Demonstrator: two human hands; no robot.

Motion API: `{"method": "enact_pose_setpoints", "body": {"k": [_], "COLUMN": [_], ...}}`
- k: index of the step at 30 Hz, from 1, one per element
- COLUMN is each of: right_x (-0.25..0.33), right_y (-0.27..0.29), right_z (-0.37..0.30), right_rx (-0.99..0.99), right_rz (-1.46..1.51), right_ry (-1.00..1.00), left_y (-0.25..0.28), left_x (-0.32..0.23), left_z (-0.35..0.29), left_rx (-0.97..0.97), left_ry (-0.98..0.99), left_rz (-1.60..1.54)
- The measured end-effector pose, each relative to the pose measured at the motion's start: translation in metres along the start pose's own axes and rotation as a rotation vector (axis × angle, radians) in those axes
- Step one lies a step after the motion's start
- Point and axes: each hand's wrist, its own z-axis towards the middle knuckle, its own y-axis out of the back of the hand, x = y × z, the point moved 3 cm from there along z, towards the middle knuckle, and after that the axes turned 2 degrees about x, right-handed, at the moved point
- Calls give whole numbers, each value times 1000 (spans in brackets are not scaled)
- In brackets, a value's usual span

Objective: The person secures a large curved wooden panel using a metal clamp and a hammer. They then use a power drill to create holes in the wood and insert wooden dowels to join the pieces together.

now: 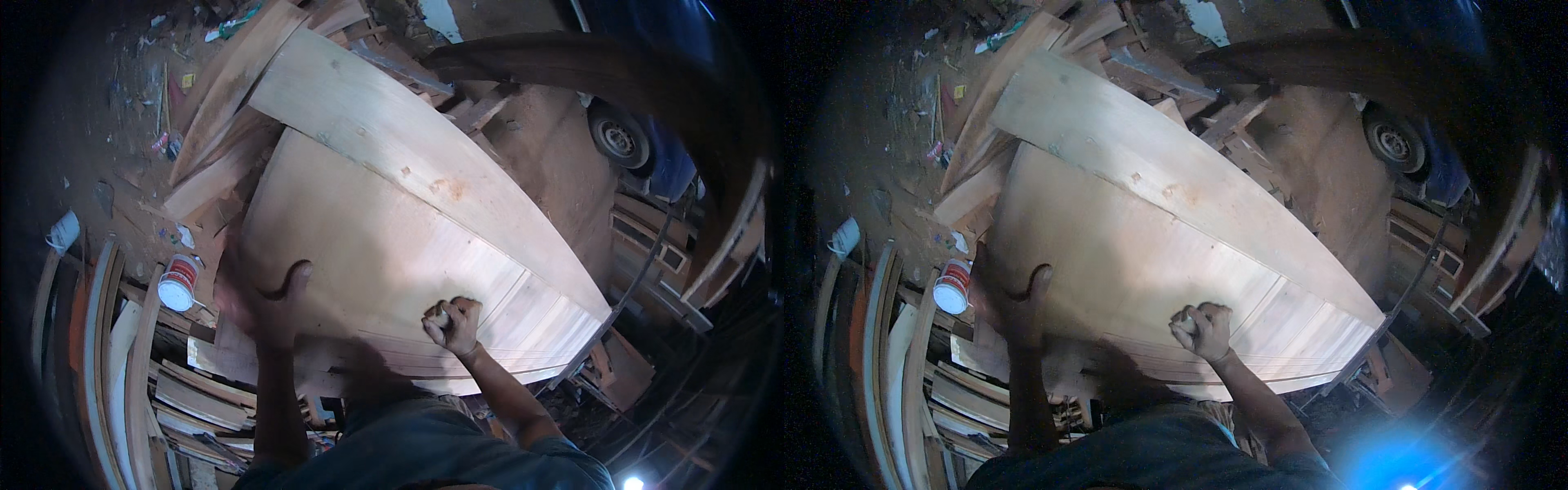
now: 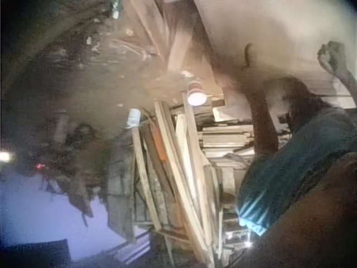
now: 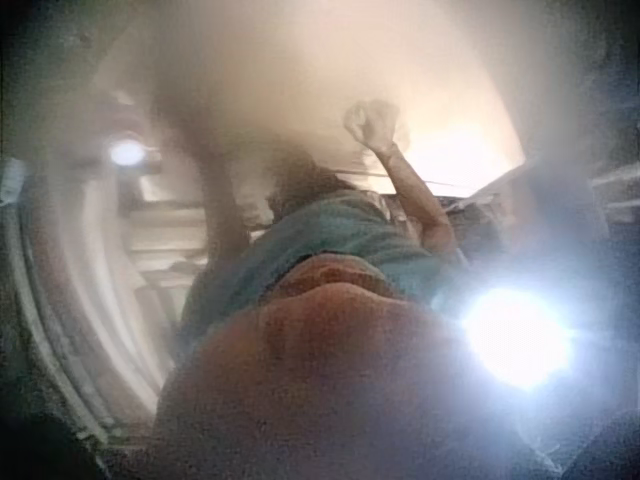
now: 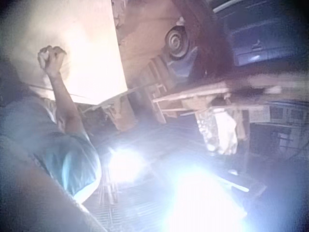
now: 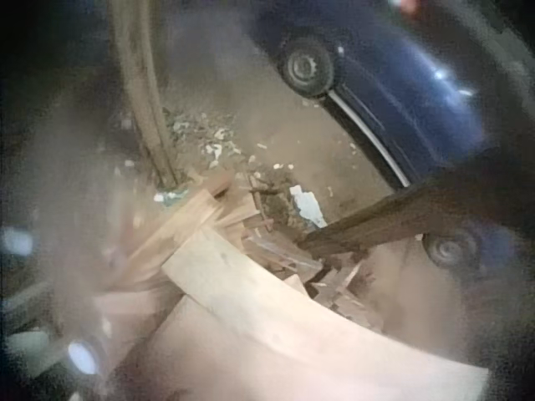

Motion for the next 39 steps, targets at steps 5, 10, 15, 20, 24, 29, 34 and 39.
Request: {"method": "enact_pose_setpoints", "body": {"k": [5, 10, 15, 20, 24, 29, 34, 39], "right_x": [9, 47, 52, -60, -119, -101, -58, -30], "right_y": [5, 30, 14, 86, 139, 124, 103, 83], "right_z": [6, 115, 235, 149, -9, -225, -406, -544], "right_rx": [166, -267, -260, -571, -600, -467, -659, -734], "right_rz": [-11, 200, 156, -46, -27, 19, 165, 313], "right_ry": [-79, -27, -58, -546, -680, -1048, -1208, -1339], "left_y": [1, 2, -5, -10, -5, -9, -26, -17], "left_x": [-1, -3, 2, 6, 1, 13, 42, 57], "left_z": [-4, -12, -19, -20, -24, -25, -16, -56], "left_rx": [31, -33, -94, -113, -94, -86, -69, 40], "left_ry": [51, 13, -25, -72, -74, -17, -173, -232], "left_rz": [46, 64, 121, 93, 263, 276, 351, 629]}}
